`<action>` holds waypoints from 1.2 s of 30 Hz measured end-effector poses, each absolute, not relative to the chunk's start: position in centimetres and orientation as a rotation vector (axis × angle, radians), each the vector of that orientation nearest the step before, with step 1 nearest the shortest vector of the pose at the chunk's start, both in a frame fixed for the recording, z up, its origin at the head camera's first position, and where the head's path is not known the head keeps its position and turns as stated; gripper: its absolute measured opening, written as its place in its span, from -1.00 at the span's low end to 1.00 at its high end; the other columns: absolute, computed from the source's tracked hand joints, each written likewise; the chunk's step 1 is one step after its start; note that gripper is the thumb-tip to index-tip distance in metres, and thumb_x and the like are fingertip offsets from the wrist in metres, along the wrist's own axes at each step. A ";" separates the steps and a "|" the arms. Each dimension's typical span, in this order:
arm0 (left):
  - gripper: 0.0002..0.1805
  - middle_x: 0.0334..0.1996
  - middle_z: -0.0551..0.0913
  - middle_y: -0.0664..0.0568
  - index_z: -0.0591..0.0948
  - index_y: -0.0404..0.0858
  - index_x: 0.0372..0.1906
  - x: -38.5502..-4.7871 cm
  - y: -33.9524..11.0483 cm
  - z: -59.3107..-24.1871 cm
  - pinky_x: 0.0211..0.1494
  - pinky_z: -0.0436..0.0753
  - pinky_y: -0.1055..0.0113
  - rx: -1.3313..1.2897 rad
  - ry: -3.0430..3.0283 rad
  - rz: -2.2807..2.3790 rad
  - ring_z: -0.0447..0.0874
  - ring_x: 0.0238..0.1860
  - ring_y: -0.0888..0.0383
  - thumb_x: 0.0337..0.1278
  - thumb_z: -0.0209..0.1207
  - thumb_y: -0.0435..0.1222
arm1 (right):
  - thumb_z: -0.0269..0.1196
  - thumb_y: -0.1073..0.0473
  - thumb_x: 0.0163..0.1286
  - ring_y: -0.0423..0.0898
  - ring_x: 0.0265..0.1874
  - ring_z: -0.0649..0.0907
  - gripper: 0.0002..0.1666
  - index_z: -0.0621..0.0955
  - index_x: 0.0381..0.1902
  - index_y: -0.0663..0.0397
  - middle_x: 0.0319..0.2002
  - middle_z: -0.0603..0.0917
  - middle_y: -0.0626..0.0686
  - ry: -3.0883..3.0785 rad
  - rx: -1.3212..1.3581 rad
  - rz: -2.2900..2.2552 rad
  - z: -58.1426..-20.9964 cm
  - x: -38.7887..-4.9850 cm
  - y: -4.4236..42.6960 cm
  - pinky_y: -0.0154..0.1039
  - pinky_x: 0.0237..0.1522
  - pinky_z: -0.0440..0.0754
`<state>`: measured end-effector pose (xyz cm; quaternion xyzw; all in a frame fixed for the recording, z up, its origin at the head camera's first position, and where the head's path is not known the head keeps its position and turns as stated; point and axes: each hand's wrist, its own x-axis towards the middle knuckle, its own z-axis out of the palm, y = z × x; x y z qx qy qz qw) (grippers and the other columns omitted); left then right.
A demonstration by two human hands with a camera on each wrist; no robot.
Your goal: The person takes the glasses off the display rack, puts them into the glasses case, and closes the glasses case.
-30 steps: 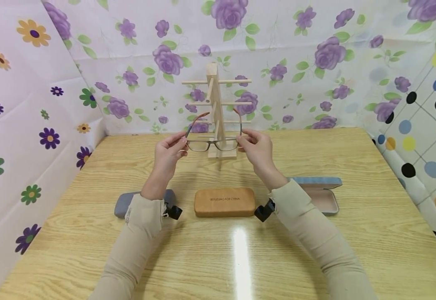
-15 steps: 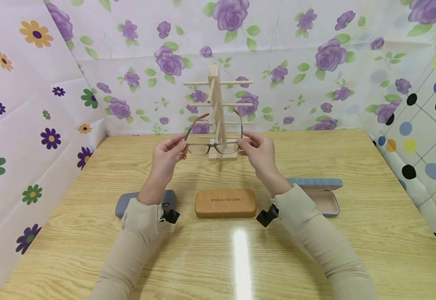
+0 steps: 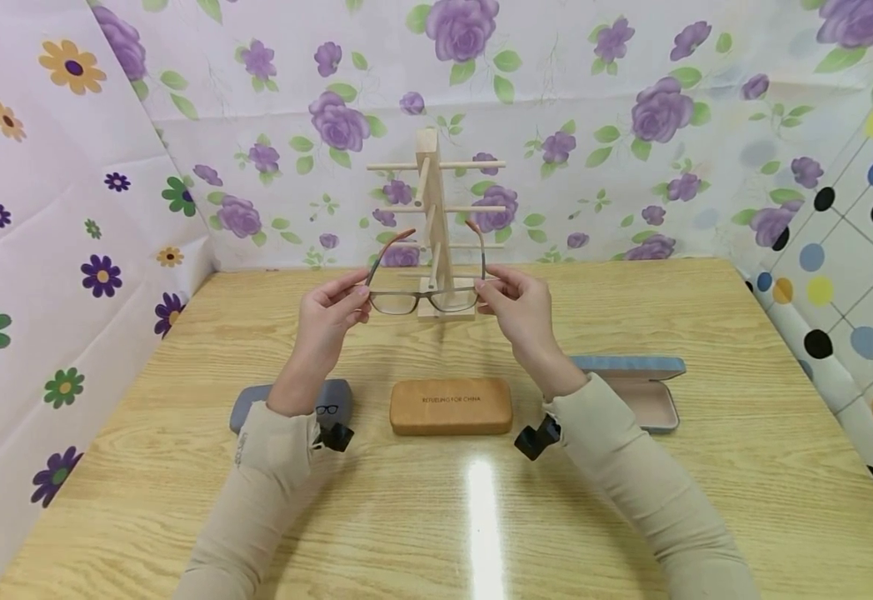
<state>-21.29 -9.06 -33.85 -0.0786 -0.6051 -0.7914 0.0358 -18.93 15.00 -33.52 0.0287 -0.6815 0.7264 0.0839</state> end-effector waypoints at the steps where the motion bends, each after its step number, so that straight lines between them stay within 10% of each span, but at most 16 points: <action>1: -0.66 -0.56 0.60 0.12 0.47 -0.58 0.03 -21.2 -9.1 -33.8 -0.52 0.52 0.48 -0.252 -1.856 -2.432 0.52 -0.58 0.26 0.10 0.09 -0.56 | 0.18 0.28 0.28 -0.16 -0.43 0.64 -0.55 0.46 0.11 0.36 -0.39 0.64 -0.07 -2.022 0.085 2.177 -33.5 -18.9 15.0 -0.31 -0.31 0.62; 36: -0.57 -0.55 0.58 0.11 0.38 -0.52 0.15 -19.0 -9.9 -33.0 -0.47 0.50 0.46 -0.415 -1.980 -2.464 0.51 -0.55 0.24 0.13 0.06 -0.55 | 0.18 0.25 0.28 -0.16 -0.43 0.64 -0.49 0.41 0.16 0.37 -0.42 0.64 -0.08 -1.989 0.145 2.252 -33.5 -16.2 15.8 -0.33 -0.31 0.61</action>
